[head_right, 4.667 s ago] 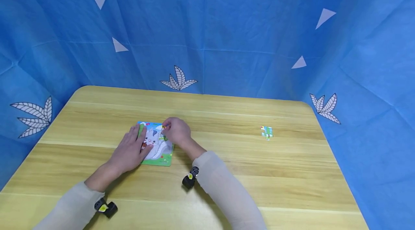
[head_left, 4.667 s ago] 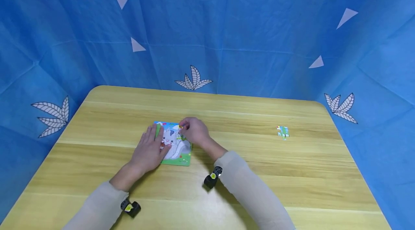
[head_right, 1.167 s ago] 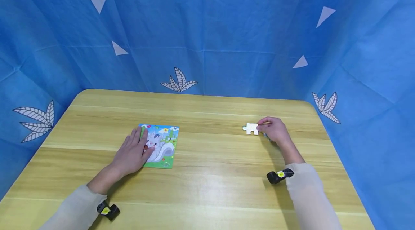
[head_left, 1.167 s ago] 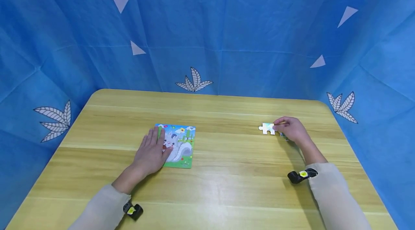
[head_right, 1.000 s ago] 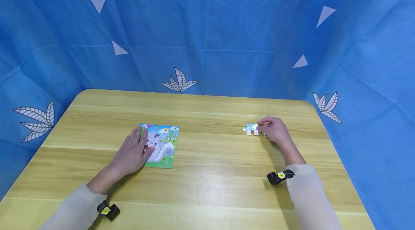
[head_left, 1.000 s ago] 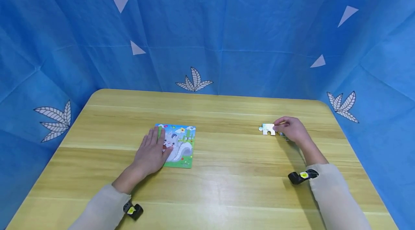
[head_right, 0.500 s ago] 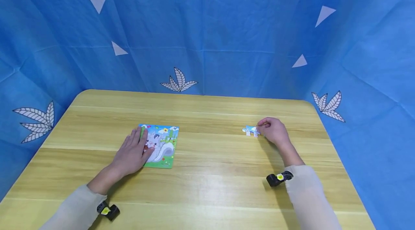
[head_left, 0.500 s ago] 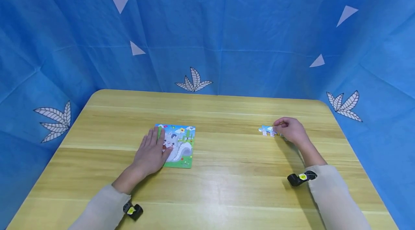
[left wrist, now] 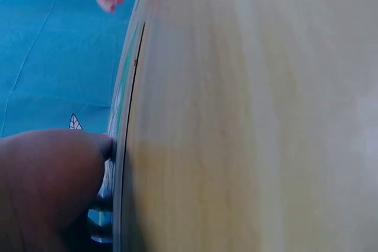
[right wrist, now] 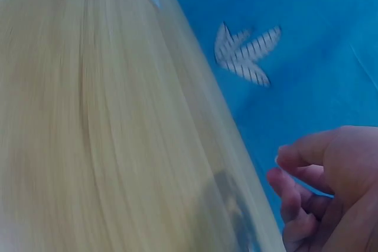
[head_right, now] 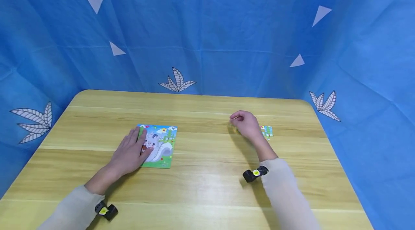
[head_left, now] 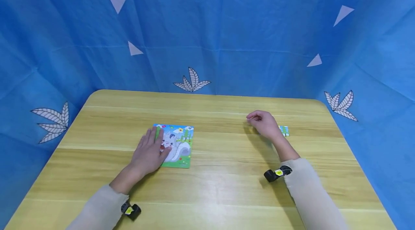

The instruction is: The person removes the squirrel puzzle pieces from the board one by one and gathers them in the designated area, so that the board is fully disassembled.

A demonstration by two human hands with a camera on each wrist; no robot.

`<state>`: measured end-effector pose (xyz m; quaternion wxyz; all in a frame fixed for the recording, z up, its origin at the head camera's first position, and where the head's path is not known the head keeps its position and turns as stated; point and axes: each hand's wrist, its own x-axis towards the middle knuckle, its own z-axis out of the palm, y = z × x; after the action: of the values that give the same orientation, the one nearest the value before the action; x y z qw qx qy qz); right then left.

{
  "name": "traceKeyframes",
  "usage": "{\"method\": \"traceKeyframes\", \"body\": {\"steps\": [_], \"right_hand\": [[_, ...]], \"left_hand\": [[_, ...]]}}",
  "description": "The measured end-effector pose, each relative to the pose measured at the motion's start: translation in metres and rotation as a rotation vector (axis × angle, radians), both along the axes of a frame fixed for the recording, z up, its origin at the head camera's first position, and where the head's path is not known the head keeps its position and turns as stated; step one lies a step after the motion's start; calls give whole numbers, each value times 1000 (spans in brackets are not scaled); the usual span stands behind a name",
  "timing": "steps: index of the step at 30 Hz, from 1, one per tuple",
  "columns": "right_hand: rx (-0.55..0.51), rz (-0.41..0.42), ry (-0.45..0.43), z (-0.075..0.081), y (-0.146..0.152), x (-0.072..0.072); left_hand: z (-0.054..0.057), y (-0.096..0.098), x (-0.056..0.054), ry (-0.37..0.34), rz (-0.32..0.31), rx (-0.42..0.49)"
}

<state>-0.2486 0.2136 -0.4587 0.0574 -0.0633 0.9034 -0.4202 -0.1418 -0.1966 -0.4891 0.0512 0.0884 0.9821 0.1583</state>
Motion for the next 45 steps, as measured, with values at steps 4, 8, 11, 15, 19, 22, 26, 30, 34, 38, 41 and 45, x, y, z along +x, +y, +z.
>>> {"method": "traceKeyframes", "body": {"steps": [4,8,11,15,19,22,26,30,34,38,41,45], "right_hand": [[-38,58,-2,1,-34,-3],[-76,117,-13,2,-65,-4],[-109,159,-30,1,-85,-3],[-159,212,-57,-1,-109,-1],[-197,256,-88,-1,-130,2],[-206,279,-104,-1,-145,4],[-207,325,-114,-3,-162,7],[-197,350,-114,-3,-175,9],[-181,356,-111,-5,-186,9],[-170,367,-114,-8,-198,9],[-150,372,-105,-9,-207,10],[-82,365,-68,-9,-221,12]], "left_hand": [[-2,-1,0,18,2,2],[-2,-2,0,44,9,15],[-2,-3,1,52,17,24],[-2,-3,1,65,29,34],[-3,-4,0,85,41,55],[-3,-4,0,100,43,71],[1,-3,5,124,23,81],[8,-2,15,146,-28,48],[10,-2,25,136,-62,11],[10,-4,30,128,-66,11],[8,-5,29,135,-53,18],[6,-5,26,164,-26,27]]}}
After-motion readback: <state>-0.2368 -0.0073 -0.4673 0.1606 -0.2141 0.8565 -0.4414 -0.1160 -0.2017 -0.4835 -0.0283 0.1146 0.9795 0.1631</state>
